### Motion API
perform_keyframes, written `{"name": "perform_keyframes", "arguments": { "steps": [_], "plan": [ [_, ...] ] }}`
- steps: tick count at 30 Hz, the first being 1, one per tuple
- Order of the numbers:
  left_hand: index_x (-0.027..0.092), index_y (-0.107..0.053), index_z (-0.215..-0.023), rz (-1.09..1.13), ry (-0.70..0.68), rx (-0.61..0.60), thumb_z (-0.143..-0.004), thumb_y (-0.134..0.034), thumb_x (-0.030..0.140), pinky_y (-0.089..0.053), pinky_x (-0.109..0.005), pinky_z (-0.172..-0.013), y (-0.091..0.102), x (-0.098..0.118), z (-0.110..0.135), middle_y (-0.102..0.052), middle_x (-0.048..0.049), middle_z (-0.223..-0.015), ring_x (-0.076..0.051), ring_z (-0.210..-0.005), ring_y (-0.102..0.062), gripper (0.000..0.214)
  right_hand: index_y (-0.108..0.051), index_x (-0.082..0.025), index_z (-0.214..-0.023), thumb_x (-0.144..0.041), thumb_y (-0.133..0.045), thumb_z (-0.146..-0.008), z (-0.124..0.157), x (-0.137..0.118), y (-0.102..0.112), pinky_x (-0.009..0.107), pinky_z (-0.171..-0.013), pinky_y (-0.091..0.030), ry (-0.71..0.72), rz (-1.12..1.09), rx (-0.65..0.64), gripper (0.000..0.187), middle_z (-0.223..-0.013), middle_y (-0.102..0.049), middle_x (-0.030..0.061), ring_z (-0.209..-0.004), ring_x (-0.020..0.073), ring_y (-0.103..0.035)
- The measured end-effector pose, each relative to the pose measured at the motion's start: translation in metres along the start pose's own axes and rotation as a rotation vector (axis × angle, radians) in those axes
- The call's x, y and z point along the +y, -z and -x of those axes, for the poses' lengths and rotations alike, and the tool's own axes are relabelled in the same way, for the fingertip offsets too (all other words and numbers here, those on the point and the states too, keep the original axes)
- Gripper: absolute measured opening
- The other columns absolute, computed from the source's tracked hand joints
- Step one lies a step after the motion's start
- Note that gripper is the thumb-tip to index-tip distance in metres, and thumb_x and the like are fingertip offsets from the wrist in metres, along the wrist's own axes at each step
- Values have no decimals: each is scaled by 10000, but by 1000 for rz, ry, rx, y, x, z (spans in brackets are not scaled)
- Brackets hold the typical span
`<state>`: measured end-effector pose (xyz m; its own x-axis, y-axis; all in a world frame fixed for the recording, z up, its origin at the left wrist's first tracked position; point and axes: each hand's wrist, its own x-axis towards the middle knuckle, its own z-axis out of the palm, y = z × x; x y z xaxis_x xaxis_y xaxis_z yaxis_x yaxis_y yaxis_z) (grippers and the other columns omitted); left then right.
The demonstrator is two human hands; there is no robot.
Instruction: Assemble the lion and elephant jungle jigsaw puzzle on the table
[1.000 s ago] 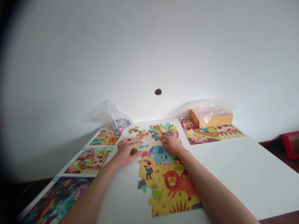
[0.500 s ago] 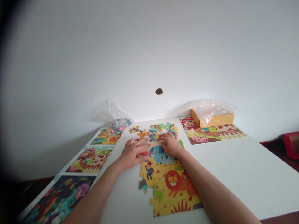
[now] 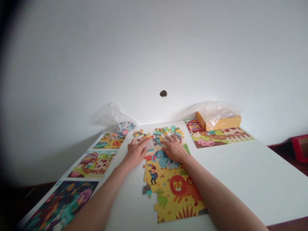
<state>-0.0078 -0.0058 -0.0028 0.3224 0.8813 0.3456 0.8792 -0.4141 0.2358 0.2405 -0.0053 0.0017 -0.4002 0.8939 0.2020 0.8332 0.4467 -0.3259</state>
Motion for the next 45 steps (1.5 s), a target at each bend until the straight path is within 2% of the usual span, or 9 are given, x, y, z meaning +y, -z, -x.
{"name": "perform_keyframes", "arguments": {
  "steps": [4, 10, 13, 18, 23, 27, 38, 40, 45],
  "plan": [
    [329, -503, -1424, -4, -44, -103, -968, -460, 372, -340, -506, -1028, -6, 0, -2, -495, 13, -1502, -326, -1268, -404, 459, -565, -325, -1349, -365, -486, -945, 0, 0, -1, 610, -1138, -146, 32, -42, -2, 413, -1481, -494, 37, -1353, 313, -376],
    [360, -512, -1412, 31, -38, -104, -963, -472, 401, -335, -468, -1028, -6, -2, 0, -537, 17, -1465, -299, -1228, -440, 453, -477, -269, -1429, -296, -552, -862, -2, 2, -1, 590, -1156, -113, 15, -156, 13, 573, -1419, -551, 86, -1339, 294, -410],
    [354, -518, -1407, 50, -30, -102, -959, -482, 400, -338, -464, -1026, -4, -2, 0, -555, 18, -1446, -295, -1220, -441, 452, -465, -255, -1433, -292, -555, -850, -3, 2, -1, 584, -1162, -99, 1, -179, 19, 591, -1387, -572, 93, -1333, 287, -419],
    [330, -522, -1405, 81, -29, -100, -946, -512, 370, -341, -470, -1032, -3, -1, 0, -590, 25, -1409, -291, -1204, -436, 461, -469, -247, -1421, -290, -552, -846, -2, 1, -1, 590, -1159, -82, 15, -175, 24, 583, -1398, -565, 94, -1333, 292, -417],
    [318, -583, -1348, 115, -36, -69, -926, -550, 342, -355, -471, -1035, -1, 0, 0, -642, 9, -1339, -283, -1193, -442, 425, -499, -237, -1392, -265, -518, -854, -3, 3, -3, 525, -1155, -165, -14, -187, 75, 539, -1323, -618, 81, -1272, 281, -469],
    [327, -601, -1326, 143, -72, -66, -923, -543, 282, -356, -472, -1051, -1, 1, 0, -679, 13, -1279, -275, -1197, -451, 409, -482, -243, -1398, -251, -517, -846, -4, 3, -3, 509, -1162, -166, -3, -203, 75, 554, -1311, -632, 65, -1256, 272, -486],
    [324, -523, -1407, 159, -83, -99, -921, -503, 214, -324, -488, -1084, 0, 1, 2, -668, 0, -1287, -271, -1230, -440, 499, -423, -231, -1430, -239, -541, -831, -3, 3, -1, 596, -1178, -97, 25, -385, 80, 611, -1309, -637, 96, -1303, 287, -495],
    [321, -519, -1412, 156, -83, -101, -919, -513, 219, -325, -489, -1081, 0, 1, 3, -666, -6, -1289, -271, -1228, -442, 503, -413, -231, -1436, -225, -548, -825, -3, 3, -1, 590, -1180, -138, 35, -453, 90, 626, -1293, -645, 100, -1275, 275, -532],
    [339, -649, -1264, 125, -113, -101, -911, -541, 217, -318, -489, -1068, 1, 3, 3, -639, 22, -1340, -278, -1225, -435, 388, -433, -228, -1411, -205, -527, -848, -2, 1, -2, 431, -1033, -467, 125, -703, 107, 572, -1377, -557, 118, -1170, 223, -612]
  ]
}}
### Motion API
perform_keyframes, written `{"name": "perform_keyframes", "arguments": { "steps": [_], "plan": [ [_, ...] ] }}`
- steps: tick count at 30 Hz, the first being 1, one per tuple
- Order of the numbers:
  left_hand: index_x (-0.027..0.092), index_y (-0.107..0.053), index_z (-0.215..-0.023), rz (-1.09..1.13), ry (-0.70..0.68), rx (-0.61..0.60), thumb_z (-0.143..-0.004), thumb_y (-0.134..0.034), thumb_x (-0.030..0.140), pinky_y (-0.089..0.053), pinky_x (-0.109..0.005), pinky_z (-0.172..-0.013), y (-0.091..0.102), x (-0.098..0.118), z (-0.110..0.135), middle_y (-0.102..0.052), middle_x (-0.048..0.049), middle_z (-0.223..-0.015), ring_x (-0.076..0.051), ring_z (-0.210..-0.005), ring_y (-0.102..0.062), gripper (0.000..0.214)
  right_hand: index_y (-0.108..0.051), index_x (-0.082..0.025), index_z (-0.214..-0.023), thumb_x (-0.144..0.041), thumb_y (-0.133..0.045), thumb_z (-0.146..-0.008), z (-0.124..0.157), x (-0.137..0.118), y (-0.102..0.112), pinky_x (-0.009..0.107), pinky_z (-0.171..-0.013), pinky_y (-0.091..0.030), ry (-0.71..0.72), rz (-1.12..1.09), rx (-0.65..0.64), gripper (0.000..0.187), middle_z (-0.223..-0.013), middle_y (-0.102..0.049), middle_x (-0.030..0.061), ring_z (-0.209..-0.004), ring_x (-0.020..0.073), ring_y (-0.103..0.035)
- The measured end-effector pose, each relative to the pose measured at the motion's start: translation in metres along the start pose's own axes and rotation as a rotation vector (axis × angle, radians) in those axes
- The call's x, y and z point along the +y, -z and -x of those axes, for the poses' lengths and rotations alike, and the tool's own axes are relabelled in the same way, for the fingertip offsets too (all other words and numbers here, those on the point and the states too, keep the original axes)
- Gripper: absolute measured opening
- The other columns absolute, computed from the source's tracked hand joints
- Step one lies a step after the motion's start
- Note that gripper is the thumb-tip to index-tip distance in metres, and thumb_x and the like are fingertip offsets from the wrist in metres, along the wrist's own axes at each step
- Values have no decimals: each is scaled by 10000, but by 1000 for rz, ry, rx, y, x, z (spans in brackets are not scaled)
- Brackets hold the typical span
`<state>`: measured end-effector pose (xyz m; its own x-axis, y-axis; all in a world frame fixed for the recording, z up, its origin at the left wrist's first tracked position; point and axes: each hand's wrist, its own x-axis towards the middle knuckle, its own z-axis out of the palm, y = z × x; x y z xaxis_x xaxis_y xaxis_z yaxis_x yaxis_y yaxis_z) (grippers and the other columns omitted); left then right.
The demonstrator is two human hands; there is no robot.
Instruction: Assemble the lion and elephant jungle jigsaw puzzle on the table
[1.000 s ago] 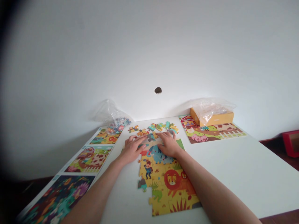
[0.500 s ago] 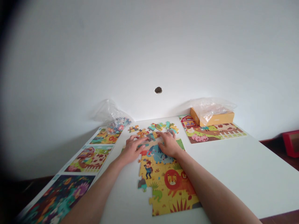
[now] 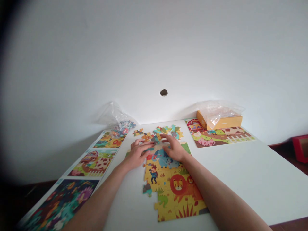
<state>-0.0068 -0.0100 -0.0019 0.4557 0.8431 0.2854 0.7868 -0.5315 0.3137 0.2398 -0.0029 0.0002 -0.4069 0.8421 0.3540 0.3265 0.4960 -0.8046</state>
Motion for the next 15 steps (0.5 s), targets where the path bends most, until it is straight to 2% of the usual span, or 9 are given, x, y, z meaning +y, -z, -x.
{"name": "perform_keyframes", "arguments": {
  "steps": [3, 7, 15],
  "plan": [
    [348, -689, -1188, -9, -28, -5, -905, -542, 180, -322, -475, -1057, 0, 0, 0, -611, 50, -1377, -270, -1218, -434, 360, -500, -230, -1364, -180, -519, -861, 0, -2, 0, 421, -1051, -461, 104, 15, -5, 507, -1379, -527, 113, -1250, 231, -552],
    [340, -669, -1216, 2, -30, 11, -929, -496, 152, -328, -465, -1047, -1, 0, -1, -607, 56, -1381, -261, -1198, -439, 385, -577, -210, -1311, -156, -532, -863, 0, -6, 1, 473, -1093, -414, 225, 166, 0, 454, -1350, -522, 132, -1279, 261, -506],
    [327, -638, -1268, 16, -22, 61, -941, -479, 146, -326, -465, -1060, -4, -3, 0, -619, 40, -1363, -260, -1221, -423, 406, -658, -214, -1243, -160, -502, -919, -2, -7, 1, 441, -1049, -461, 267, 198, 7, 364, -1289, -553, 128, -1205, 246, -562]
  ]
}}
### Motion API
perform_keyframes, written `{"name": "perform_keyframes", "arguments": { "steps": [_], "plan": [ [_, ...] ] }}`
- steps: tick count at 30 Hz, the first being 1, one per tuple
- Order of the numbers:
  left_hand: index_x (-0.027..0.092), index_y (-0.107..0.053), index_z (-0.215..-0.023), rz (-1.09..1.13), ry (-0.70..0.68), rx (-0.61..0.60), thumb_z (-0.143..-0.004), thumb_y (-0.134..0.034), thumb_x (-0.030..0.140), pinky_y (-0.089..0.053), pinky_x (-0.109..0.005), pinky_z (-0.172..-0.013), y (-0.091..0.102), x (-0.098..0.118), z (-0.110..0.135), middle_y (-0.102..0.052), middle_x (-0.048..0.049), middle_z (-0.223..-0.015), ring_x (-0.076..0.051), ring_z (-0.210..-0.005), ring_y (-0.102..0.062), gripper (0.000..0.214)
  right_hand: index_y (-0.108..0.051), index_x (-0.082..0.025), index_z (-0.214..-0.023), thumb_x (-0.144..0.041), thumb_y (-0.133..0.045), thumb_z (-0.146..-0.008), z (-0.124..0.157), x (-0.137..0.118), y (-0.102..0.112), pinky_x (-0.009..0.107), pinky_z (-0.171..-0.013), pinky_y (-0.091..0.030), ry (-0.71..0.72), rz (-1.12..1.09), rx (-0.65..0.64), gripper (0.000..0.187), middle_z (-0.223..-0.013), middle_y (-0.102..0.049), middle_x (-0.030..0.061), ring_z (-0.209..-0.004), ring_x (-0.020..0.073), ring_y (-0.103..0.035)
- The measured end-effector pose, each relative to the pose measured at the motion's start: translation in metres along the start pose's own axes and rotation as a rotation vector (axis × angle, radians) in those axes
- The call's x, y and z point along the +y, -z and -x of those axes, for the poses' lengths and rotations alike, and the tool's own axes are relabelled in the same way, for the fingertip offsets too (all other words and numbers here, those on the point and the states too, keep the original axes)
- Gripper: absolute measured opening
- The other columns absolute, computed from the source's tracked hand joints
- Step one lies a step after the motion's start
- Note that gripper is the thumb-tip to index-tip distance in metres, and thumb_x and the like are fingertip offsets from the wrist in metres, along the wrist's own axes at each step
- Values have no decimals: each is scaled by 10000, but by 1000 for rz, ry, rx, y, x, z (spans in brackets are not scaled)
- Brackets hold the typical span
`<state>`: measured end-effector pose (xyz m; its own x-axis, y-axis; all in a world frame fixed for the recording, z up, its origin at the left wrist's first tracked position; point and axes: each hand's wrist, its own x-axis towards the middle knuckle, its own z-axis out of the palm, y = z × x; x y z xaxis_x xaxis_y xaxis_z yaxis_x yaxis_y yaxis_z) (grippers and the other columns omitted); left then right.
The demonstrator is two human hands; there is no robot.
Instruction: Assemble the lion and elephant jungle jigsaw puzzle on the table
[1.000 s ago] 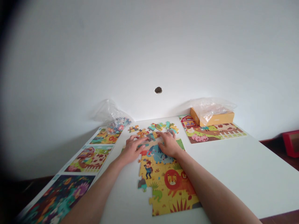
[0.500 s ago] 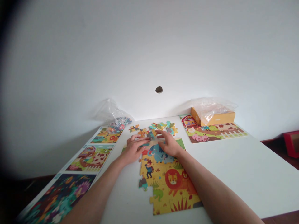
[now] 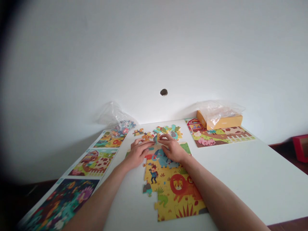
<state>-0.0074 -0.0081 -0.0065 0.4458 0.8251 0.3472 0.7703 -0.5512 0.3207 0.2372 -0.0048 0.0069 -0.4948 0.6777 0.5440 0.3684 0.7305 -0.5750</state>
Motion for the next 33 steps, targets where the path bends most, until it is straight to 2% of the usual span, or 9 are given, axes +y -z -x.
{"name": "perform_keyframes", "arguments": {
  "steps": [10, 12, 15, 19, 22, 25, 28, 30, 33],
  "plan": [
    [406, -597, -1327, -37, -28, -26, -923, -501, 126, -367, -493, -1036, 1, 0, 0, -593, 29, -1388, -272, -1201, -443, 500, -621, -217, -1304, -176, -569, -884, 3, 4, -5, 458, -1069, -462, -61, 11, -36, 425, -1318, -533, 135, -1232, 263, -565],
    [417, -586, -1338, -50, -33, -20, -920, -502, 124, -373, -507, -1041, 1, 2, 0, -525, 23, -1457, -282, -1226, -432, 518, -613, -228, -1311, -167, -549, -896, 3, 1, -4, 466, -1104, -434, -32, -25, -54, 424, -1407, -468, 134, -1287, 269, -532],
    [425, -565, -1358, -75, -39, 3, -915, -502, 122, -372, -534, -1053, 2, 4, 1, -324, 26, -1593, -303, -1281, -402, 541, -590, -239, -1332, -145, -504, -915, 3, -2, -4, 461, -1148, -389, 36, -80, -113, 436, -1514, -364, 121, -1360, 266, -468],
    [433, -568, -1351, -81, -49, -2, -910, -487, 102, -370, -552, -1065, 1, 4, 1, -252, 40, -1624, -311, -1307, -387, 557, -527, -238, -1391, -133, -500, -904, 2, -2, -4, 464, -1131, -407, 51, -21, -149, 498, -1472, -431, 130, -1340, 256, -484],
    [401, -623, -1295, -62, -33, 31, -920, -515, 154, -360, -563, -1079, 1, 4, 1, -278, 24, -1616, -323, -1336, -366, 461, -514, -216, -1388, -140, -521, -887, 0, -1, -3, 467, -1080, -453, 64, 13, -93, 507, -1379, -530, 143, -1284, 258, -522],
    [320, -624, -1292, 11, 8, 113, -930, -540, 224, -355, -537, -1102, 0, 2, -1, -388, -32, -1562, -310, -1347, -373, 384, -533, -218, -1341, -152, -532, -881, 0, -2, -3, 455, -1025, -492, 37, -22, -6, 465, -1292, -610, 127, -1200, 249, -585],
    [260, -487, -1427, 136, 81, 183, -939, -537, 252, -380, -481, -1101, -2, 1, -3, -551, -85, -1426, -268, -1304, -443, 490, -516, -231, -1331, -151, -532, -877, 1, -5, -3, 421, -983, -520, -14, -99, 32, 462, -1209, -666, 97, -1116, 222, -642],
    [247, -414, -1478, 204, 114, 177, -948, -533, 270, -396, -461, -1085, -2, 1, -4, -636, -83, -1322, -254, -1265, -484, 543, -508, -229, -1330, -144, -537, -867, 1, -7, -2, 406, -966, -528, -29, -128, 34, 472, -1165, -687, 87, -1074, 210, -663],
    [250, -418, -1475, 239, 127, 152, -944, -541, 254, -390, -454, -1075, -2, 0, -4, -703, -60, -1204, -253, -1222, -512, 544, -533, -219, -1291, -138, -545, -852, 1, -9, -1, 395, -939, -534, -33, -128, 31, 446, -1109, -708, 81, -1030, 208, -675]
  ]
}}
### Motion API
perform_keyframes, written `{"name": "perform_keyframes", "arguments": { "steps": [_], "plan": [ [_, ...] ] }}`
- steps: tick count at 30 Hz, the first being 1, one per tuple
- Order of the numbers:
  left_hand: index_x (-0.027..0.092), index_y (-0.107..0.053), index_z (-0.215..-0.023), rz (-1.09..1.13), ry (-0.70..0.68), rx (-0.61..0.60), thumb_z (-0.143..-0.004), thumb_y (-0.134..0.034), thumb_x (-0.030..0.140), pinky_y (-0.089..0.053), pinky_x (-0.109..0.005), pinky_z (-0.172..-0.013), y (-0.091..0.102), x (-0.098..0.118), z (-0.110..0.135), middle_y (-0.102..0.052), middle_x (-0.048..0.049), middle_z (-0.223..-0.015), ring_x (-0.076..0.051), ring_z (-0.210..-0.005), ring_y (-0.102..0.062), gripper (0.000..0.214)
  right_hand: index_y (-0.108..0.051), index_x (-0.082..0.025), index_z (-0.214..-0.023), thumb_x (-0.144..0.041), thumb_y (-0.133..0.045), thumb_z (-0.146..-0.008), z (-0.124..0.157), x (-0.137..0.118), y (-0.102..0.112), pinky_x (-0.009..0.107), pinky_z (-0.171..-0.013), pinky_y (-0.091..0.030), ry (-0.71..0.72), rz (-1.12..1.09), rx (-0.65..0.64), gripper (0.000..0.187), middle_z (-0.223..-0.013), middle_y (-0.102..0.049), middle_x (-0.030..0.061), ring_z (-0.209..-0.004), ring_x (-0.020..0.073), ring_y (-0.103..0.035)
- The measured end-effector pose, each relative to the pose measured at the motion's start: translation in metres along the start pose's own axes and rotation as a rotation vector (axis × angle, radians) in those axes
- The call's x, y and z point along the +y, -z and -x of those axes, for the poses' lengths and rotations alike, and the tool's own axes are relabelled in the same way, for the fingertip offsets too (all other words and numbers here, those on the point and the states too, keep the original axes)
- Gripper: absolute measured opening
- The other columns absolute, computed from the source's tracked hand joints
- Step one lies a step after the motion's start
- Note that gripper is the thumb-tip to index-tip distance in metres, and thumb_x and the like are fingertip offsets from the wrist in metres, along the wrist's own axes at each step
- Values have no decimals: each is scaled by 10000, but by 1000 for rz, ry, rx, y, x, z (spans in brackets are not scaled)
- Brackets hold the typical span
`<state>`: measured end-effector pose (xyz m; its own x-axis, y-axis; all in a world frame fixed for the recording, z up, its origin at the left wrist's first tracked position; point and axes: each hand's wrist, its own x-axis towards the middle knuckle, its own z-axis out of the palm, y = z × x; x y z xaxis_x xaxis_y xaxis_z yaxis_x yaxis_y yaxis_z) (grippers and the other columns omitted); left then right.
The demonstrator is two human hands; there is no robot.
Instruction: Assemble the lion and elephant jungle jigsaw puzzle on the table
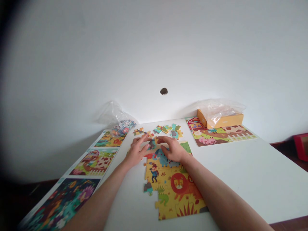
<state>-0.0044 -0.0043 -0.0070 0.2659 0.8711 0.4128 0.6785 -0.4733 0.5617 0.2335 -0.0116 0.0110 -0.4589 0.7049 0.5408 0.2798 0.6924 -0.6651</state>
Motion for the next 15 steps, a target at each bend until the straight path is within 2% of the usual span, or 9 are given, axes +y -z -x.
{"name": "perform_keyframes", "arguments": {
  "steps": [7, 11, 15],
  "plan": [
    [290, -469, -1438, -26, 35, -29, -846, -672, 175, -400, -430, -1047, 2, 0, 0, -709, -16, -1078, -234, -1105, -562, 637, -557, -212, -1258, -131, -527, -843, -1, -2, 2, 393, -948, -516, 19, 31, -10, 424, -1098, -697, 79, -1032, 212, -657],
    [310, -571, -1342, -73, 18, -78, -813, -715, 167, -420, -419, -1013, 2, 0, -1, -706, -1, -1040, -231, -1057, -571, 566, -575, -215, -1225, -100, -518, -807, -2, -2, 2, 398, -980, -496, 33, 36, -34, 437, -1144, -675, 82, -1087, 223, -627],
    [319, -623, -1255, -107, 28, -82, -786, -756, 190, -422, -414, -986, 3, 2, -1, -705, 8, -1031, -237, -1060, -568, 505, -557, -216, -1269, -77, -510, -770, -2, -2, 2, 392, -1003, -474, 54, 40, -62, 519, -1188, -647, 82, -1127, 226, -602]
  ]
}}
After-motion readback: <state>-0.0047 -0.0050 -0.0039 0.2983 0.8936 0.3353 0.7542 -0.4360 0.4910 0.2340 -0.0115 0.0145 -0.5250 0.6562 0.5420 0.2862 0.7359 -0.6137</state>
